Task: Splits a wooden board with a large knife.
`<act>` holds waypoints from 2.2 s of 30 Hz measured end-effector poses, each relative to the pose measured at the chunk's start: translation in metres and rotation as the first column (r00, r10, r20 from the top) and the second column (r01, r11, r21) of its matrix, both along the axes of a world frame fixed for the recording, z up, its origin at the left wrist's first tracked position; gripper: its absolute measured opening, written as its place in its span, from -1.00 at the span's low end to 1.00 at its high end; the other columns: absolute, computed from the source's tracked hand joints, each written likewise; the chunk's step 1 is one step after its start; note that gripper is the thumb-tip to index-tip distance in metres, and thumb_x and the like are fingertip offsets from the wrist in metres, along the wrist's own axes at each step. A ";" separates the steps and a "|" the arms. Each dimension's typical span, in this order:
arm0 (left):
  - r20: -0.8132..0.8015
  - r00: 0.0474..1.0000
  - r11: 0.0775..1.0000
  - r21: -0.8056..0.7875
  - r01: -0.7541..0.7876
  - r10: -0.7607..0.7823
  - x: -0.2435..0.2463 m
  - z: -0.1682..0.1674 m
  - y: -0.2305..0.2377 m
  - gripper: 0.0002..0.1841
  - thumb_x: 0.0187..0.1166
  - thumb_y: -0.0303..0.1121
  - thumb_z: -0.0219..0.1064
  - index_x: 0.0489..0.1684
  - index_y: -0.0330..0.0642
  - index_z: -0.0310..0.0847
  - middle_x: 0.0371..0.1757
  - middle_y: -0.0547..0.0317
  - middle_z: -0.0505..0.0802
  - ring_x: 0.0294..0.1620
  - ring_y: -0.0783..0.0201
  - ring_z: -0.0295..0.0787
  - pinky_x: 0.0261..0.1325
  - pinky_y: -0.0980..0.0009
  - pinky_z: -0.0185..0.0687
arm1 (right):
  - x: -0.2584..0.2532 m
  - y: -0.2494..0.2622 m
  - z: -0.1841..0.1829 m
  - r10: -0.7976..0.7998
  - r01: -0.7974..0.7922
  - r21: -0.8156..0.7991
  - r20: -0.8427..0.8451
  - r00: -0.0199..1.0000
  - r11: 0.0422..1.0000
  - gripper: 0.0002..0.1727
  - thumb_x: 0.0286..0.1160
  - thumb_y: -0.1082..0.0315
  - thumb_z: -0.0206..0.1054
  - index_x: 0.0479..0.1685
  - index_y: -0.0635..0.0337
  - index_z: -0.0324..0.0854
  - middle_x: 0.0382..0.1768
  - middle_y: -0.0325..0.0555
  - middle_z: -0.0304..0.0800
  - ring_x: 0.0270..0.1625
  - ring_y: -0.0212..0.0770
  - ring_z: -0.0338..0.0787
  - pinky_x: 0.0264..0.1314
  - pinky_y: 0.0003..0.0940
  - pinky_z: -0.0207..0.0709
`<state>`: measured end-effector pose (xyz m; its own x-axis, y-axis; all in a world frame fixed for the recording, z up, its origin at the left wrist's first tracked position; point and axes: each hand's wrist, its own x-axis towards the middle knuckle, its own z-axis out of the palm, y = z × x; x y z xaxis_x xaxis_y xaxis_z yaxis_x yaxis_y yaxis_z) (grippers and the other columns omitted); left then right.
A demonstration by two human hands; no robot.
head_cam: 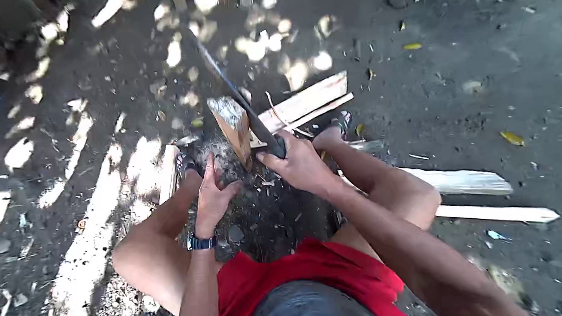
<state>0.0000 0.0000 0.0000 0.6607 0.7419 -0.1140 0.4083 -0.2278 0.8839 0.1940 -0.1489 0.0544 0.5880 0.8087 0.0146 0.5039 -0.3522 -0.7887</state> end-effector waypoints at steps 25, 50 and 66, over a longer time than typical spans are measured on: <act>0.221 0.972 0.955 0.297 0.010 -0.079 -0.008 0.059 0.023 0.01 0.15 -0.42 0.67 0.78 0.01 0.20 0.56 0.09 0.61 0.43 0.24 0.69 0.29 0.22 0.80 | -0.050 -0.011 -0.019 0.094 -0.057 0.170 -0.219 0.971 0.984 -0.33 0.46 -0.28 0.35 0.22 0.14 0.59 -0.61 -0.29 0.70 -0.66 -0.35 0.69 -0.57 -0.29 0.68; 0.283 0.948 0.956 0.286 0.063 -0.147 0.029 0.066 0.014 0.08 0.16 -0.47 0.63 0.88 0.02 0.10 0.70 -0.01 0.39 0.50 0.08 0.63 0.09 0.10 0.92 | -0.033 -0.033 0.033 -0.028 0.044 0.223 -0.074 0.997 0.974 -0.59 0.40 -0.05 0.49 0.05 0.01 0.66 -0.60 -0.36 0.67 -0.64 -0.44 0.64 -0.60 -0.36 0.59; 0.187 0.975 0.943 0.329 0.057 -0.124 0.021 0.070 -0.001 0.10 0.11 -0.42 0.67 0.86 0.04 0.12 0.75 0.04 0.34 0.47 0.09 0.63 0.05 0.08 0.90 | -0.032 -0.016 -0.025 -0.015 0.032 0.219 -0.078 0.997 0.975 -0.61 0.38 0.06 0.52 0.00 0.13 0.67 -0.57 -0.25 0.69 -0.56 -0.34 0.67 -0.50 -0.28 0.58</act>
